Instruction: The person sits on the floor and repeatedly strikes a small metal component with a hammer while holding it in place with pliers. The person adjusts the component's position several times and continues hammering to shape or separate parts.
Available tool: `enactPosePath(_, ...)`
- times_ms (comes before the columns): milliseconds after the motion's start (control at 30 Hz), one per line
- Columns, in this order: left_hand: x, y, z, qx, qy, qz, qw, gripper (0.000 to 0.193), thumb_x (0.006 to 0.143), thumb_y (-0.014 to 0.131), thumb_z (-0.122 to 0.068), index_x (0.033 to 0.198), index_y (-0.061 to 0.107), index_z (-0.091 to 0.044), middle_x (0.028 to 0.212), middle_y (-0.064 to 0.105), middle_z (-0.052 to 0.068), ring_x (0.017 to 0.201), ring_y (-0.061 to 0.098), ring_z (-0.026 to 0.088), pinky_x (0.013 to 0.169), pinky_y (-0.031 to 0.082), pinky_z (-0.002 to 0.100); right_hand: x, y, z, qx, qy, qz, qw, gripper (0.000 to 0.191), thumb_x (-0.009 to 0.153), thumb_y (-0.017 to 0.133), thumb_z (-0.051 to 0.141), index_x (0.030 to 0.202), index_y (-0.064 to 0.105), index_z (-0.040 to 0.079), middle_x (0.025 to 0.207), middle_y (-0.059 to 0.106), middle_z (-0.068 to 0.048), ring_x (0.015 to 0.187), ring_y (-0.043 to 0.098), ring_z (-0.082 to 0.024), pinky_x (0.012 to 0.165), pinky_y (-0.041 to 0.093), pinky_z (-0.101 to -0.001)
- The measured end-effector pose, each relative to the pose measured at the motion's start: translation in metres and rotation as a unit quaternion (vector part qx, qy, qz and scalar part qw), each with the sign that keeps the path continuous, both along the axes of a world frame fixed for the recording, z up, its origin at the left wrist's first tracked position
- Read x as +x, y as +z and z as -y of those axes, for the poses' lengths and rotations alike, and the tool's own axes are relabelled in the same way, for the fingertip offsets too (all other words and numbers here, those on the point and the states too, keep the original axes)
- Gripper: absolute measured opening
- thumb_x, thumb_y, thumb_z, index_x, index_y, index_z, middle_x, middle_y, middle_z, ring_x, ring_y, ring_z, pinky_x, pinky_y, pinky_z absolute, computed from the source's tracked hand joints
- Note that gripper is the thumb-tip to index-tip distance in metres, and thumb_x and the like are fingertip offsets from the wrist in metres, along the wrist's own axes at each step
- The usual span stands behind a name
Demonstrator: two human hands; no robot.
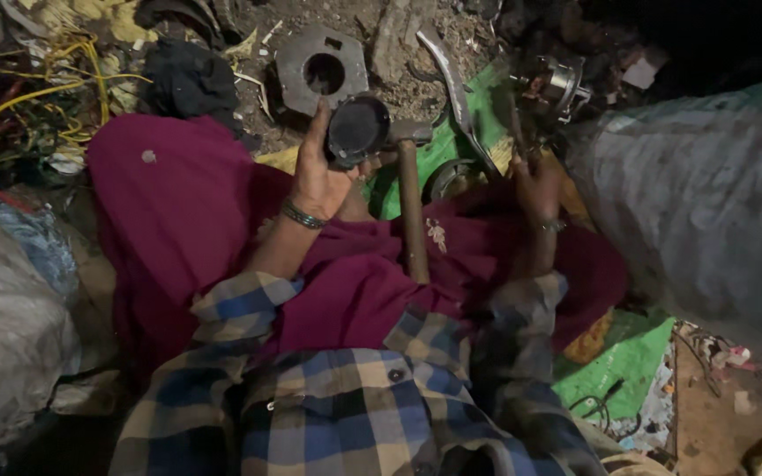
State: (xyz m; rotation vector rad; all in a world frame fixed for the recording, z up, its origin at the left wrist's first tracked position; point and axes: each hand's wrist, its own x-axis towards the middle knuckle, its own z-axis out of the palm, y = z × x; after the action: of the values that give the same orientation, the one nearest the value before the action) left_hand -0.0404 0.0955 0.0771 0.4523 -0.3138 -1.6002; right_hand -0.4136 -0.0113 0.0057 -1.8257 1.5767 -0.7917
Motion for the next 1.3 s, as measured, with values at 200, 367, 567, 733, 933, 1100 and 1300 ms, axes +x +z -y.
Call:
enactPosePath(200,0.008,-0.016,0.006,0.054,0.079,0.040,0.995,0.045,0.102,0.066,-0.041,0.132,0.064,-0.007,0.125,0.070,0.007,0.113,0.069,0.020,0.096,0.057,0.037,0.034,0.076,-0.041,0.084,0.001,0.313,0.946,0.029,0.103,0.068,0.019,0.126,0.063,0.001,0.097,0.062,0.001,0.081,0.056,-0.008,0.070,0.046,-0.0237)
enactPosePath(367,0.012,-0.002,0.003,0.031,0.073,0.154,0.985,0.050,0.103,0.064,-0.045,0.131,0.066,-0.003,0.122,0.071,0.008,0.109,0.071,0.018,0.092,0.058,0.034,0.084,0.095,-0.079,0.185,0.043,0.418,0.888,0.040,0.096,0.067,0.016,0.133,0.057,0.004,0.102,0.063,-0.001,0.085,0.065,-0.011,0.070,0.054,-0.0252)
enactPosePath(567,0.015,0.019,0.001,-0.001,0.094,0.265,0.960,0.054,0.103,0.064,-0.045,0.130,0.067,0.001,0.113,0.074,0.010,0.094,0.074,0.017,0.081,0.062,0.033,0.115,0.069,-0.119,0.291,0.175,0.478,0.810,0.034,0.103,0.072,0.020,0.125,0.060,-0.002,0.096,0.062,0.000,0.082,0.057,-0.009,0.073,0.047,-0.0259)
enactPosePath(733,0.020,0.019,0.001,-0.004,0.123,0.301,0.946,0.050,0.104,0.062,-0.043,0.128,0.071,0.000,0.110,0.075,0.009,0.094,0.074,0.016,0.082,0.062,0.031,0.119,0.060,-0.129,0.326,0.229,0.446,0.801,0.035,0.098,0.071,0.024,0.125,0.063,0.003,0.090,0.060,0.005,0.077,0.051,-0.004,0.068,0.042,-0.0214)
enactPosePath(933,0.028,-0.009,0.002,-0.001,0.169,0.332,0.928,0.045,0.105,0.061,-0.040,0.123,0.074,0.000,0.108,0.075,0.006,0.096,0.073,0.013,0.086,0.059,0.029,0.124,0.059,-0.130,0.317,0.259,0.447,0.795,0.026,0.100,0.072,0.025,0.113,0.064,0.003,0.091,0.059,0.005,0.082,0.049,-0.004,0.075,0.042,-0.0220)
enactPosePath(1100,0.032,-0.036,0.007,-0.011,0.187,0.349,0.918,0.038,0.108,0.068,-0.033,0.115,0.074,0.004,0.101,0.069,0.001,0.094,0.066,0.010,0.086,0.054,0.029,0.122,0.055,-0.126,0.308,0.271,0.418,0.810,0.024,0.102,0.072,0.027,0.106,0.065,0.004,0.086,0.056,0.006,0.077,0.047,-0.004,0.070,0.040,-0.0225)
enactPosePath(1300,0.033,-0.032,0.005,-0.042,0.178,0.410,0.894,0.037,0.106,0.066,-0.033,0.114,0.077,0.001,0.084,0.067,-0.002,0.078,0.063,0.007,0.072,0.052,0.028,0.120,0.051,-0.123,0.310,0.275,0.420,0.807,0.025,0.099,0.075,0.027,0.105,0.066,0.004,0.084,0.056,0.006,0.075,0.046,-0.004,0.069,0.039,-0.0225)
